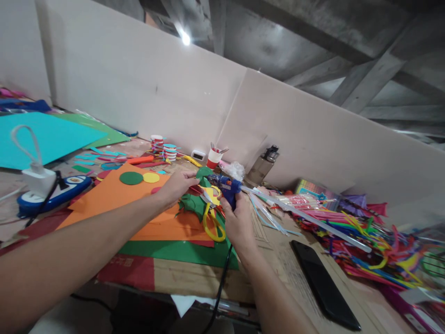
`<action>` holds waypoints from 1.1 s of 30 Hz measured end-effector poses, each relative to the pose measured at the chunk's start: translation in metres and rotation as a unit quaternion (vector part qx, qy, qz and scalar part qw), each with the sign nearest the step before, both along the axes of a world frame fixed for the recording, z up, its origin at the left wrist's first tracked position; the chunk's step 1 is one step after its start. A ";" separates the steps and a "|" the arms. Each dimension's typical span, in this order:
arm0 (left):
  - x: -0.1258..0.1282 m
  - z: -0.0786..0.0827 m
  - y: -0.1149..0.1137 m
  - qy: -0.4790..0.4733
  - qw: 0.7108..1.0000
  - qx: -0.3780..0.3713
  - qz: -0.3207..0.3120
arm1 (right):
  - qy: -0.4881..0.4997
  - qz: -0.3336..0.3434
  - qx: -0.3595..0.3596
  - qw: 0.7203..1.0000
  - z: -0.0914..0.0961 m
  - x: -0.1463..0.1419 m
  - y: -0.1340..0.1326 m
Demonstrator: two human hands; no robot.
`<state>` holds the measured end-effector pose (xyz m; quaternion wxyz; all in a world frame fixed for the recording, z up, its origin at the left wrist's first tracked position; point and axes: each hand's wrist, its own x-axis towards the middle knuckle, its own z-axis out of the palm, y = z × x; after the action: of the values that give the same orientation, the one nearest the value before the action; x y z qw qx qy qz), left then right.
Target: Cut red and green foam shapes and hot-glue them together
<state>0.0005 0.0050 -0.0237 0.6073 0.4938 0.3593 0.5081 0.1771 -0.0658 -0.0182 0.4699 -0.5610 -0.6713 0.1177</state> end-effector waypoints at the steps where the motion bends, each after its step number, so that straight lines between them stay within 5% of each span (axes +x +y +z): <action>1: 0.000 -0.001 0.000 0.004 1.000 -0.001 -0.008 | 0.006 -0.003 0.003 1.000 0.000 0.000 0.000; 8: 0.001 0.001 -0.003 0.012 1.000 -0.007 -0.022 | 0.000 -0.018 0.015 1.000 0.001 0.000 0.000; 18: -0.004 0.013 -0.004 -0.029 0.998 0.020 0.049 | -0.002 0.000 0.008 1.000 0.004 0.002 0.000; 33: 0.000 0.012 -0.009 -0.012 1.000 -0.013 -0.001 | 0.017 -0.037 0.048 0.998 0.005 0.012 0.005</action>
<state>0.0004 -0.0040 -0.0113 0.6184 0.4802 0.3584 0.5085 0.1886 -0.0611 -0.0133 0.5118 -0.5603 -0.6468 0.0766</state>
